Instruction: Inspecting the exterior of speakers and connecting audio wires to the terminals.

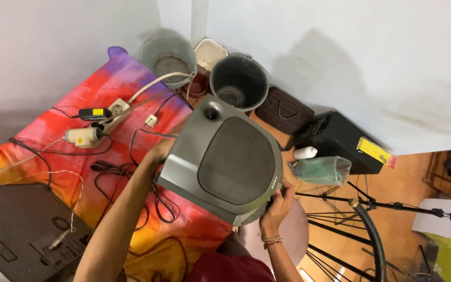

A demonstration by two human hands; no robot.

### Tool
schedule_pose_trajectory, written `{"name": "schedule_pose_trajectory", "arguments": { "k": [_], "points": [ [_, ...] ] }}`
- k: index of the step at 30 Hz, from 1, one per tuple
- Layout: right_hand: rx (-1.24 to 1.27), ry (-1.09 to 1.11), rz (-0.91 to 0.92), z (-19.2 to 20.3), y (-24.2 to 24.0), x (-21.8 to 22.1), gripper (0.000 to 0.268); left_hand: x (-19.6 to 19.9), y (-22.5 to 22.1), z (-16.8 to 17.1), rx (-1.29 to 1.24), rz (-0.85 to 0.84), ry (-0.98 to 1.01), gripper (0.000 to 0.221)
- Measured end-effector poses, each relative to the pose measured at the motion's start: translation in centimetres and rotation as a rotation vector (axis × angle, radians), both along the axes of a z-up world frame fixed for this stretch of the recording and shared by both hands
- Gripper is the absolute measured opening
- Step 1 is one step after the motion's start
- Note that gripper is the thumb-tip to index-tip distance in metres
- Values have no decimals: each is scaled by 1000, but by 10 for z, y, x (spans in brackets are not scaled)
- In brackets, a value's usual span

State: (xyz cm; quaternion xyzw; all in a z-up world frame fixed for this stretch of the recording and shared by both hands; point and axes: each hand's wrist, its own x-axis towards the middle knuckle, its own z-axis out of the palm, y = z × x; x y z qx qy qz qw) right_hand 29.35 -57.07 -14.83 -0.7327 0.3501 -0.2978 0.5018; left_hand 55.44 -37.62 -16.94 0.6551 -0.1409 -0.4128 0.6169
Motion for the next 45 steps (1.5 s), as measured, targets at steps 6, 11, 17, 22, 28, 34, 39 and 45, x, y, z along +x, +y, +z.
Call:
{"name": "schedule_pose_trajectory", "arguments": {
  "k": [6,11,17,22,28,34,39,45],
  "points": [
    [-53,-12,27,9,6,-1,37,3,2,7,145,-26,106,70],
    [-86,29,-38,-3,1,-18,29,-4,14,7,257,-19,214,67],
    [-72,137,68,21,5,-10,40,26,40,-109,66,32,50,71],
    [-4,146,80,28,-1,-1,38,8,71,-182,-358,410,-83,40],
    [-29,86,168,47,-14,12,57,-106,63,-17,-174,812,176,65],
    [-498,-286,448,138,-2,64,53,-149,75,-5,-60,929,129,54],
    [-567,-549,848,174,55,79,24,-188,87,-44,33,986,145,49],
    [-472,-325,1439,139,119,61,23,-252,115,-77,97,1088,249,51]
  ]
}}
